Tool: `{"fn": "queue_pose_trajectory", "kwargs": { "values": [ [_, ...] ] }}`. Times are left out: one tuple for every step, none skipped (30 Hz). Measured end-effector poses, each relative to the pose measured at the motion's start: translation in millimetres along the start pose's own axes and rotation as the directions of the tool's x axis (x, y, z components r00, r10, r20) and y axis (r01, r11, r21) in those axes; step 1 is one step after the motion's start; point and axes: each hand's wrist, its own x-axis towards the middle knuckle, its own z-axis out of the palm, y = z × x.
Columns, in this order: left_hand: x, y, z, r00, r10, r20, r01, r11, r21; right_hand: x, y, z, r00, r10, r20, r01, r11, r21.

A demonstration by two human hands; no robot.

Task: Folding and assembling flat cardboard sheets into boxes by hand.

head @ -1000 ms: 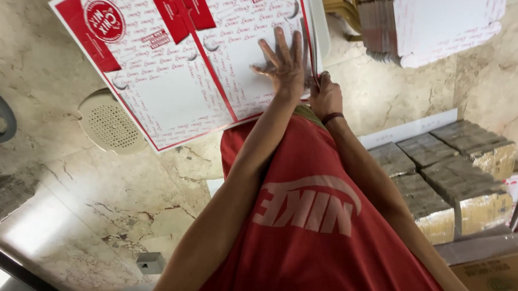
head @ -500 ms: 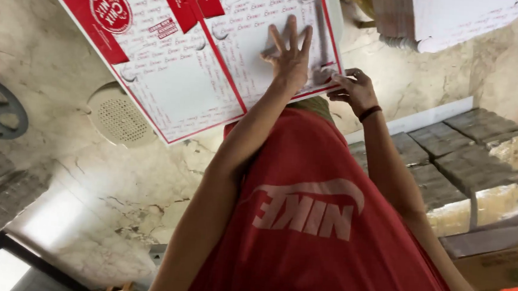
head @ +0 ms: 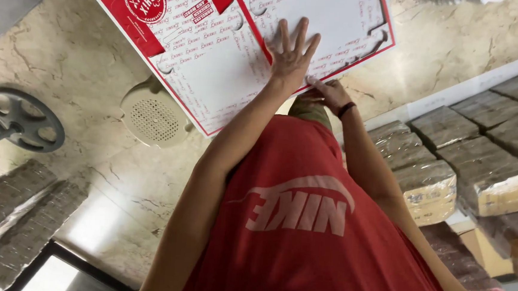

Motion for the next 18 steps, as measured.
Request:
{"fn": "queue_pose_trajectory", "kwargs": {
  "values": [
    [-1.9, 1.5, -0.1, 1.0, -0.003, -0.004, 0.003, 1.0, -0.012, 4.1, 8.0, -1.9, 0.997, -0.071, 0.0, 0.071, 0.997, -0.023],
    [-3.7, 4.2, -1.0, 1.0, -0.007, -0.007, 0.007, 1.0, -0.024, 7.3, 15.7, -4.9, 0.99, -0.142, 0.001, 0.142, 0.989, -0.046],
    [-6.9, 7.1, -1.9, 1.0, 0.003, -0.011, -0.003, 1.0, -0.018, 12.3, 30.4, -2.4, 0.989, -0.147, -0.007, 0.147, 0.988, -0.04],
    [-10.3, 10.5, -4.0, 1.0, -0.031, -0.003, 0.031, 0.999, 0.014, 16.5, 44.0, -0.4, 0.94, -0.341, -0.027, 0.336, 0.935, -0.116],
    [-10.0, 9.5, -9.9, 0.997, -0.074, -0.004, 0.074, 0.996, 0.046, 25.8, 50.5, 2.8, 0.849, -0.527, -0.023, 0.513, 0.835, -0.198],
    [-0.5, 6.7, -8.3, 0.997, -0.073, -0.015, 0.074, 0.996, 0.053, 14.7, 38.5, 9.5, 0.843, -0.538, -0.025, 0.523, 0.829, -0.197],
    [2.3, 6.7, -0.6, 0.997, -0.066, -0.025, 0.068, 0.996, 0.058, -2.0, 35.7, 18.0, 0.791, -0.61, -0.044, 0.581, 0.773, -0.255],
    [4.9, 7.2, 7.8, 0.998, -0.059, -0.034, 0.061, 0.996, 0.063, -18.7, 33.5, 26.2, 0.734, -0.677, -0.057, 0.63, 0.71, -0.315],
    [5.8, 6.8, 15.3, 0.998, -0.056, -0.029, 0.058, 0.996, 0.068, -25.0, 29.0, 28.2, 0.736, -0.674, -0.061, 0.628, 0.714, -0.309],
    [6.5, 6.6, 22.5, 0.997, -0.051, -0.057, 0.054, 0.996, 0.067, -31.8, 24.3, 29.8, 0.832, -0.549, -0.079, 0.527, 0.828, -0.193],
    [15.1, 3.2, 23.2, 0.993, -0.049, -0.103, 0.056, 0.996, 0.068, -32.5, 10.7, 29.3, 0.902, -0.425, -0.075, 0.42, 0.904, -0.079],
    [20.5, -0.7, 19.5, 0.992, -0.05, -0.115, 0.058, 0.996, 0.075, -24.1, 8.8, 23.9, 0.896, -0.437, -0.075, 0.432, 0.899, -0.078],
    [21.4, -2.7, 19.6, 0.998, -0.02, -0.051, 0.024, 0.997, 0.073, -19.0, 11.9, 19.6, 0.948, -0.319, -0.01, 0.318, 0.948, -0.018],
    [22.8, -4.5, 19.8, 1.0, 0.009, 0.013, -0.01, 0.998, 0.069, -13.3, 15.0, 14.9, 0.978, -0.197, 0.062, 0.195, 0.98, 0.032],
    [21.0, -4.5, 17.1, 1.0, 0.011, 0.011, -0.011, 0.997, 0.074, -9.8, 16.4, 22.5, 0.978, -0.202, 0.061, 0.2, 0.979, 0.037],
    [19.8, -4.7, 14.5, 1.0, 0.009, 0.009, -0.01, 0.996, 0.094, -5.5, 17.6, 30.0, 0.985, -0.155, 0.082, 0.152, 0.988, 0.038],
    [16.2, -4.0, 14.6, 1.0, 0.005, 0.013, -0.007, 0.994, 0.109, -2.6, 21.4, 37.8, 0.989, -0.1, 0.106, 0.097, 0.995, 0.037],
    [14.9, -0.5, 13.1, 1.0, 0.004, 0.017, -0.006, 0.994, 0.11, 16.1, 40.5, 34.3, 0.989, -0.098, 0.109, 0.094, 0.995, 0.039]
  ]
}}
